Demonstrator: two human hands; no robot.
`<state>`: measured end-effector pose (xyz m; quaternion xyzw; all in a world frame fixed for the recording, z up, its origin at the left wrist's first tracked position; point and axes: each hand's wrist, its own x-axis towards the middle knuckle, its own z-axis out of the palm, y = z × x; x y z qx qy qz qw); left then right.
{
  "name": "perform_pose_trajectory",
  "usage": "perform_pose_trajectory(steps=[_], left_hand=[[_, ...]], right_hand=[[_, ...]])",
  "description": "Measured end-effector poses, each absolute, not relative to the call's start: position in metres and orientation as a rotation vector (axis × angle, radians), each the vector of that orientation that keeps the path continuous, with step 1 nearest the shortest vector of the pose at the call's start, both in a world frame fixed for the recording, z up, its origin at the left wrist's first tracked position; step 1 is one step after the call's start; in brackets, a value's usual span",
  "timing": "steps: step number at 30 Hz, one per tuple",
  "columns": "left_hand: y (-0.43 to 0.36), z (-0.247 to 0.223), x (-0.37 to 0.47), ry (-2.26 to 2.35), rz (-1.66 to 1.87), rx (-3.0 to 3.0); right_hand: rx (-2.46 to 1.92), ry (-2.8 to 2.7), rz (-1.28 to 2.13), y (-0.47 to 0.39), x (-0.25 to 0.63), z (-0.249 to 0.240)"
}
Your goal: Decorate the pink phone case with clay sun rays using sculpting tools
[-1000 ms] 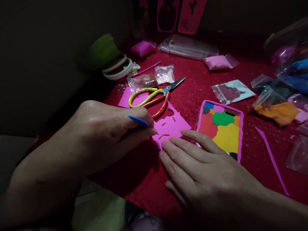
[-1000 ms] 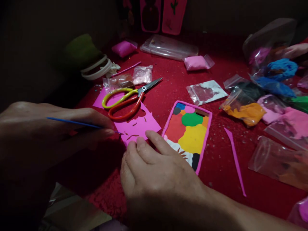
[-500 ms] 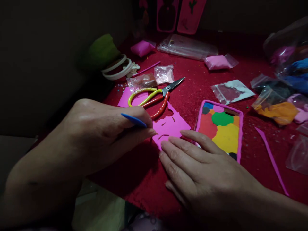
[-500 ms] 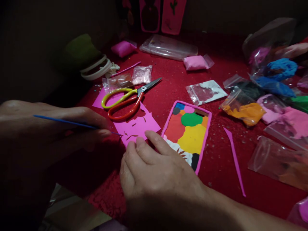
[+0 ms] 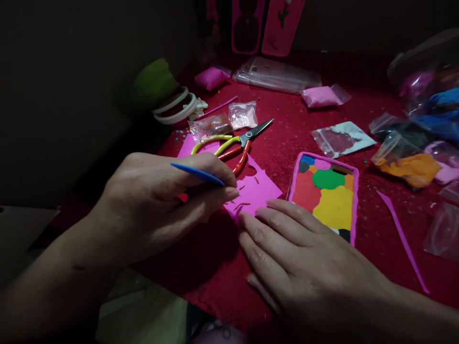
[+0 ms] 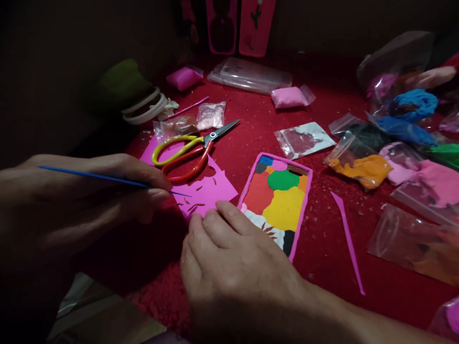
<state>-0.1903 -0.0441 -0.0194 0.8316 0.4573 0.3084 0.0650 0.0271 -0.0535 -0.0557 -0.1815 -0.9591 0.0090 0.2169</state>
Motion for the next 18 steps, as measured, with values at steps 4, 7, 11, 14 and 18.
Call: perform_pose_trajectory(steps=[4,7,11,14,18], left_hand=[[-0.041,-0.017,-0.191,1.221,0.907,2.458],[-0.042,-0.016,-0.188,1.196,0.877,2.471],[-0.046,-0.016,-0.181,1.394,0.806,2.438],[-0.044,-0.016,-0.179,1.346,0.737,2.477],[-0.041,-0.016,-0.182,1.277,0.697,2.568]], right_hand=[[-0.5,-2.634,0.047,-0.053,0.027,-0.055],[-0.498,-2.62,0.071,-0.054,0.027,-0.055],[-0.47,-2.635,0.05,-0.053,0.028,-0.057],[-0.474,-2.642,0.04,-0.053,0.028,-0.058],[-0.48,-2.662,0.033,-0.053,0.029,-0.058]])
